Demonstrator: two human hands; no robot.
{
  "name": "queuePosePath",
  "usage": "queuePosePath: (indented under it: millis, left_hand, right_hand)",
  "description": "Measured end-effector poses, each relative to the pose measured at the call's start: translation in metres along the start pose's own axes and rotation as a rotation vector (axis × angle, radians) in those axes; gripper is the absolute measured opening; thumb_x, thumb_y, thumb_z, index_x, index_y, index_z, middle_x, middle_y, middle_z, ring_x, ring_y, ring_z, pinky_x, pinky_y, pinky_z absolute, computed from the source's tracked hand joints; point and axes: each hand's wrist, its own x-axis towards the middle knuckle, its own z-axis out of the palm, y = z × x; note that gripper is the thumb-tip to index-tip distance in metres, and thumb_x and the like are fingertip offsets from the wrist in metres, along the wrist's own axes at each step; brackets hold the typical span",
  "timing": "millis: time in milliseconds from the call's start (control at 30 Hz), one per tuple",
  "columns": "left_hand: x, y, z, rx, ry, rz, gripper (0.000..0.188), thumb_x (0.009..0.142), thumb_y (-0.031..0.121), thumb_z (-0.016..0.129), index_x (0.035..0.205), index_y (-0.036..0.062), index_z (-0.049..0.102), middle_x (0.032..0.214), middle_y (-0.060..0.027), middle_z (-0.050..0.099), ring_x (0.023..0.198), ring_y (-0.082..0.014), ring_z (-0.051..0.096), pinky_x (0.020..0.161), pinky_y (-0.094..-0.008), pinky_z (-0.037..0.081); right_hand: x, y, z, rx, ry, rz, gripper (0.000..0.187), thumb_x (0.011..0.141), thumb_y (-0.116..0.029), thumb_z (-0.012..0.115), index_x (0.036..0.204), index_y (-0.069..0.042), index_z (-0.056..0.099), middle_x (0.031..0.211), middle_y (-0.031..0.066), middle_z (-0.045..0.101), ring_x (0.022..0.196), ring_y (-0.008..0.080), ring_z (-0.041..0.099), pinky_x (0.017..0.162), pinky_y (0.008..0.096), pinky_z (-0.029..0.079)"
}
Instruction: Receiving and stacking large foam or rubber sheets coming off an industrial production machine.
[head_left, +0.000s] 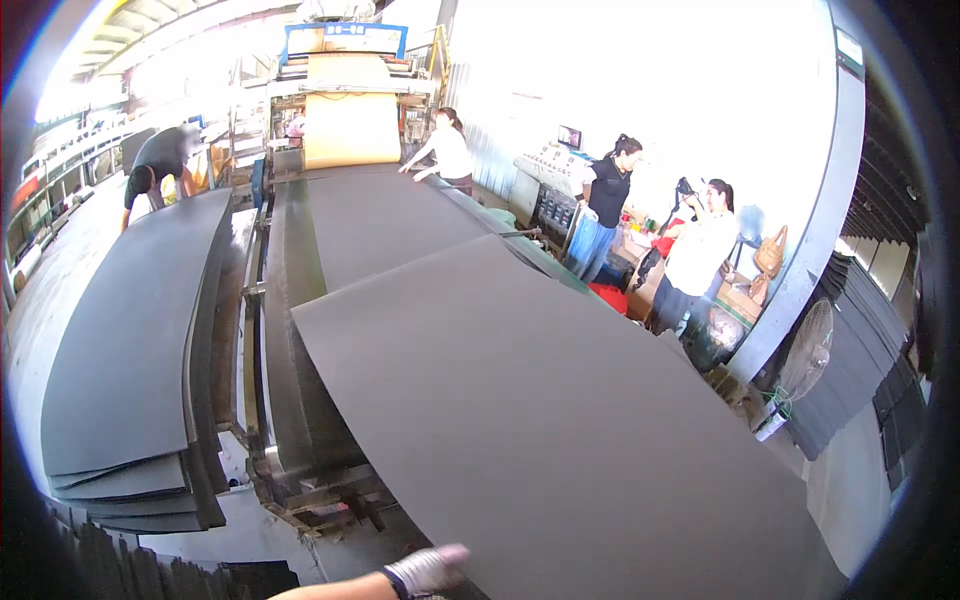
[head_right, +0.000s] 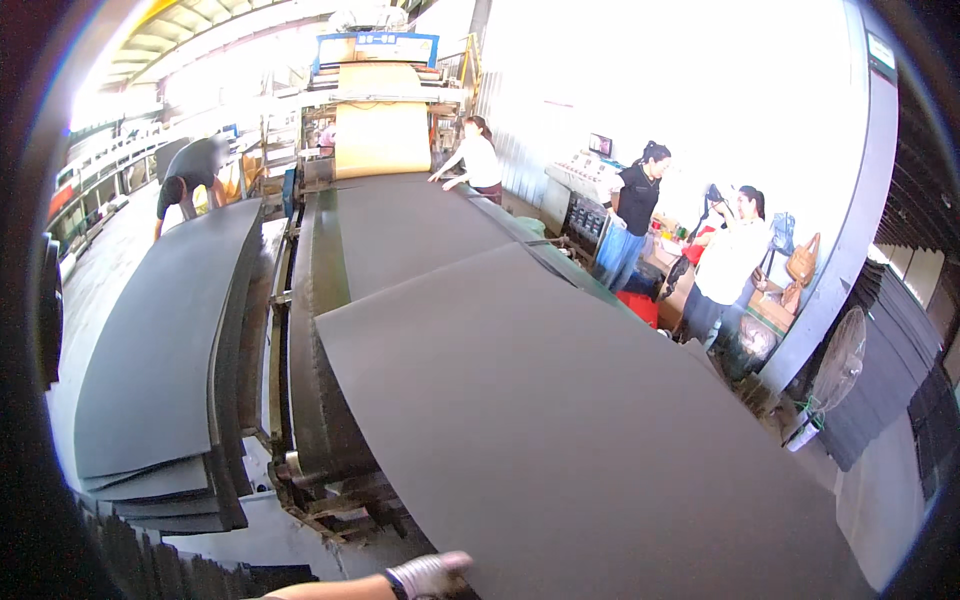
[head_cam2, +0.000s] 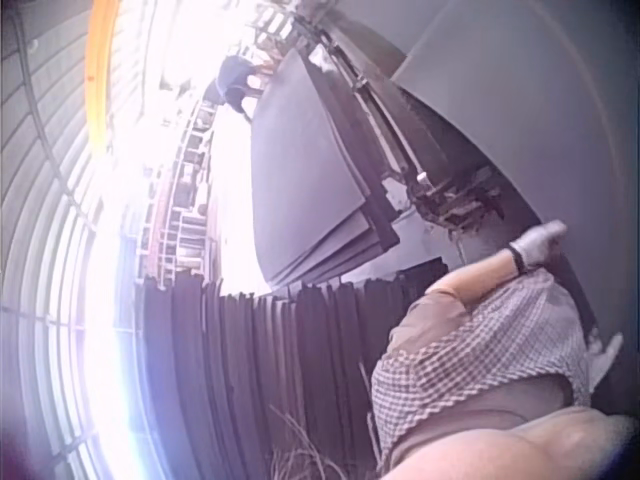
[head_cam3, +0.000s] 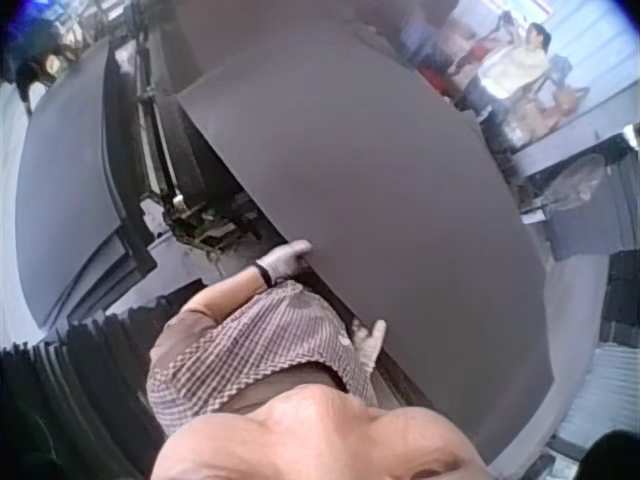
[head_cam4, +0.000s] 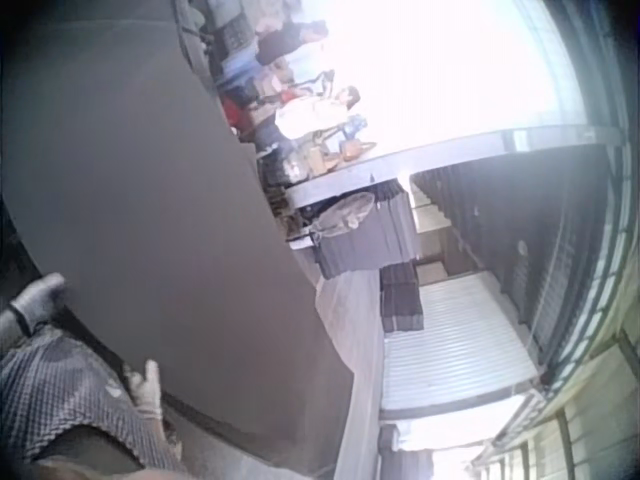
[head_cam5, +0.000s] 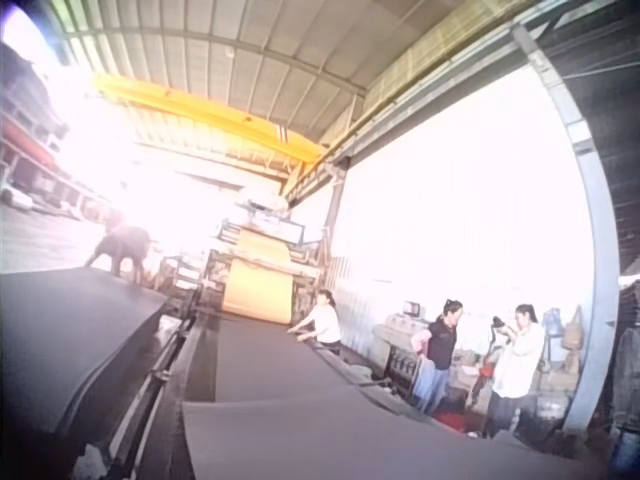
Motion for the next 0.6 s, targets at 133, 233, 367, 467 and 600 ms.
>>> queuePosePath:
  millis: [133, 233, 367, 467, 600]
  left_hand:
    - [-0.046, 0.074, 0.101, -0.251, 0.002, -0.301, 0.031, 0.091, 0.035, 0.07, 0.105, 0.008, 0.067, 0.086, -0.0015, 0.065, 0.073, -0.0158, 0.059, 0.067, -0.0317, 0.05]
    - [-0.037, 0.089, 0.088, -0.284, -0.027, -0.312, 0.032, 0.093, 0.032, 0.066, 0.112, 0.0065, 0.066, 0.102, -0.0052, 0.071, 0.087, -0.0189, 0.067, 0.073, -0.0322, 0.054]
    - [-0.028, 0.094, 0.079, -0.484, 0.001, -0.525, 0.038, 0.093, 0.021, 0.068, 0.125, 0.005, 0.056, 0.114, -0.0091, 0.064, 0.105, -0.0214, 0.061, 0.09, -0.0411, 0.054]
    - [-0.04, 0.101, 0.079, -0.414, -0.123, -0.341, 0.041, 0.095, 0.033, 0.066, 0.123, 0.0039, 0.062, 0.109, -0.0079, 0.07, 0.095, -0.0202, 0.068, 0.086, -0.0342, 0.055]
    - [-0.026, 0.134, 0.049, -0.438, -0.005, -0.385, 0.042, 0.095, 0.022, 0.066, 0.13, 0.0034, 0.054, 0.123, -0.0089, 0.063, 0.114, -0.0252, 0.06, 0.096, -0.0446, 0.051]
  right_hand:
    - [-0.032, -0.018, 0.032, -0.136, 0.062, -0.131, 0.052, 0.094, -0.027, 0.058, 0.137, 0.0, 0.046, 0.13, 0.0128, 0.057, 0.119, 0.0284, 0.053, 0.098, 0.044, 0.048]
    - [-0.064, -0.036, 0.065, -0.669, 0.255, -0.439, 0.054, 0.095, -0.03, 0.056, 0.139, 0.0, 0.045, 0.133, 0.0132, 0.056, 0.123, 0.029, 0.05, 0.1, 0.0458, 0.046]
    - [-0.096, -0.097, 0.013, 0.511, 0.008, -0.352, 0.06, 0.095, -0.036, 0.054, 0.143, -0.001, 0.042, 0.143, 0.0136, 0.049, 0.131, 0.033, 0.043, 0.108, 0.0519, 0.037]
    - [-0.122, -0.131, -0.027, 0.217, 0.092, -0.609, 0.067, 0.092, -0.04, 0.057, 0.144, -0.001, 0.041, 0.147, 0.0135, 0.045, 0.134, 0.0358, 0.039, 0.112, 0.0524, 0.032]
    - [-0.154, -0.156, -0.031, 0.147, 0.431, -0.723, 0.067, 0.09, -0.036, 0.06, 0.144, 0.0, 0.041, 0.145, 0.0152, 0.046, 0.132, 0.0358, 0.041, 0.11, 0.0493, 0.035]
